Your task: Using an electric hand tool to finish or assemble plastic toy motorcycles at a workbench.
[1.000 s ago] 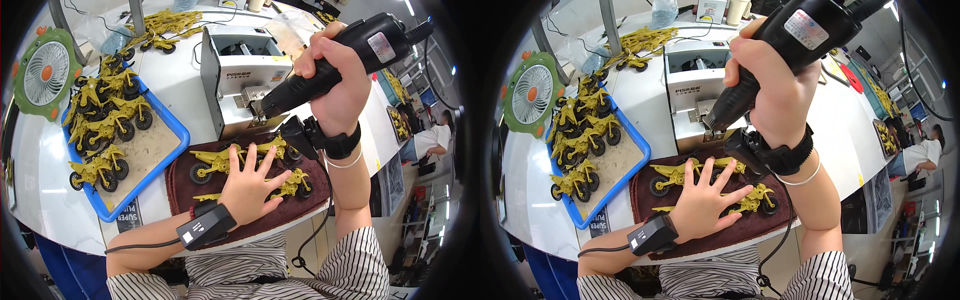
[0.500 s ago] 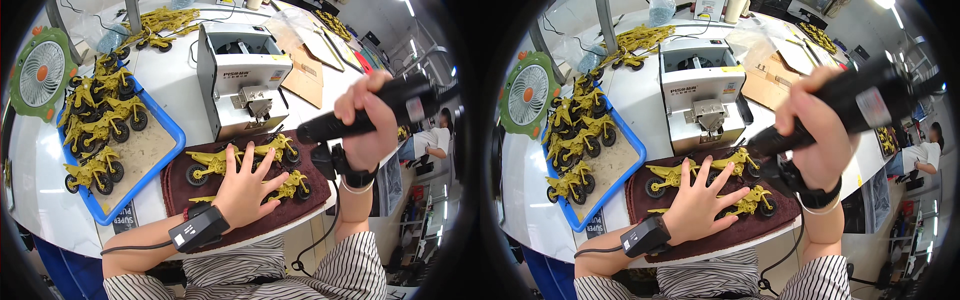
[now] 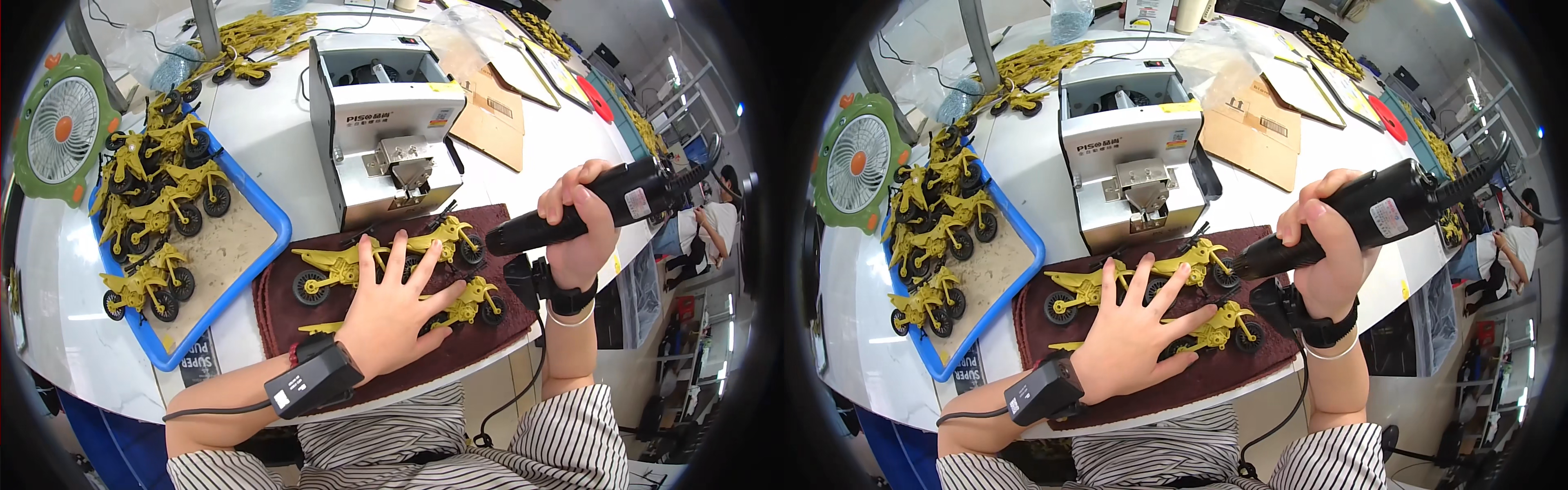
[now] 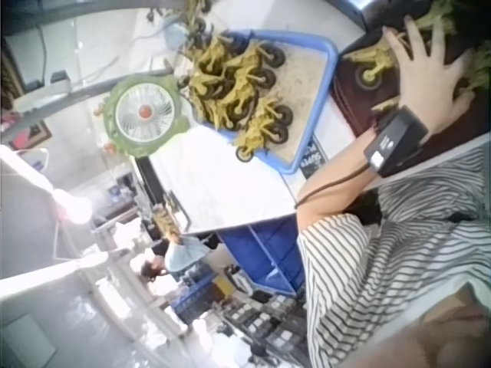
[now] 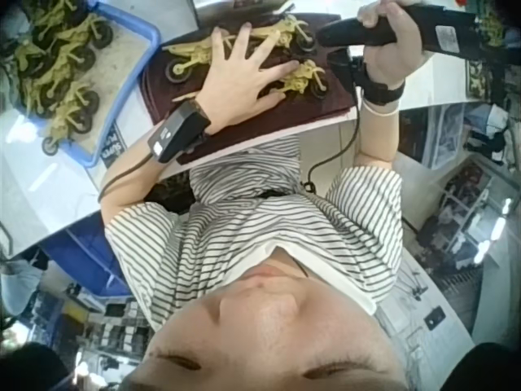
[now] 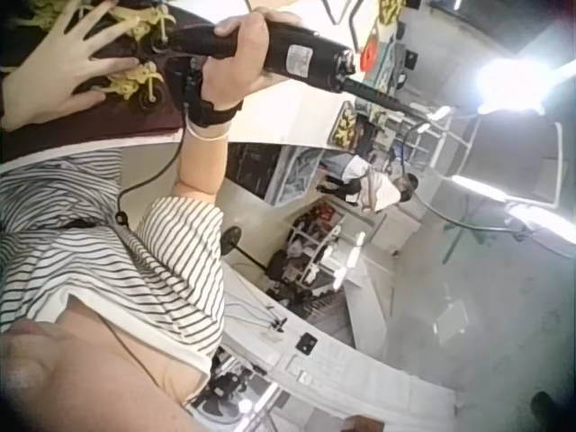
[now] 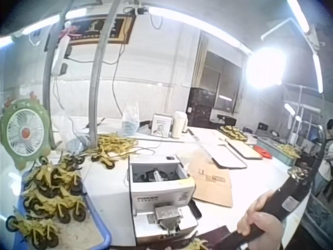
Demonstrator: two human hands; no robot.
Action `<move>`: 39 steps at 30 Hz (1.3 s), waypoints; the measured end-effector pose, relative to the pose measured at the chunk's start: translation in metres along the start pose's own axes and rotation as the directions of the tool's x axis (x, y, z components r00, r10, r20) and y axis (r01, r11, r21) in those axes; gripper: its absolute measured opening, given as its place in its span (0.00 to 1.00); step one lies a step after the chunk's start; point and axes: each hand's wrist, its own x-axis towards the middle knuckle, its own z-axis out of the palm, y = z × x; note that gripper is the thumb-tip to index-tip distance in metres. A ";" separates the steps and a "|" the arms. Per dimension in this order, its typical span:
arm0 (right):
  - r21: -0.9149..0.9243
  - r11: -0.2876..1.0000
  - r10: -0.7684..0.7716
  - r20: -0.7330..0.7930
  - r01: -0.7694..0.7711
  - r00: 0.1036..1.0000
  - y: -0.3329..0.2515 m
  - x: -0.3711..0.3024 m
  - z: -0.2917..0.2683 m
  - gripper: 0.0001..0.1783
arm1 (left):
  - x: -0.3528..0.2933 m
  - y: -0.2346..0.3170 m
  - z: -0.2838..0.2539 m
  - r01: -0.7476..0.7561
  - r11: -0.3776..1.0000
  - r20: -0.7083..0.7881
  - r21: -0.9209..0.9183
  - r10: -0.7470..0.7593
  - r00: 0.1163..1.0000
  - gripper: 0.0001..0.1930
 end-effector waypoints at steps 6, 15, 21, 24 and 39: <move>0.020 1.000 -0.021 0.062 0.020 0.998 0.003 -0.005 0.004 0.11 | 0.000 0.001 -0.002 0.004 1.000 0.005 0.004 -0.004 1.000 0.25; 0.005 1.000 0.012 0.177 -0.013 0.984 0.004 -0.008 0.006 0.13 | 0.001 -0.001 -0.003 -0.006 1.000 -0.003 -0.006 0.006 1.000 0.24; -0.010 0.997 0.077 0.193 -0.077 0.978 0.002 -0.006 0.013 0.13 | 0.000 -0.004 -0.004 -0.002 1.000 0.001 -0.014 0.002 1.000 0.24; 0.216 0.976 -0.059 0.396 -0.031 0.916 -0.017 0.011 0.003 0.10 | 0.003 -0.004 -0.005 0.010 1.000 0.007 0.005 -0.010 1.000 0.24; 0.052 0.997 0.047 0.080 -0.051 0.996 0.015 0.031 0.028 0.08 | 0.000 -0.002 -0.002 -0.030 0.999 -0.021 0.027 0.031 0.999 0.25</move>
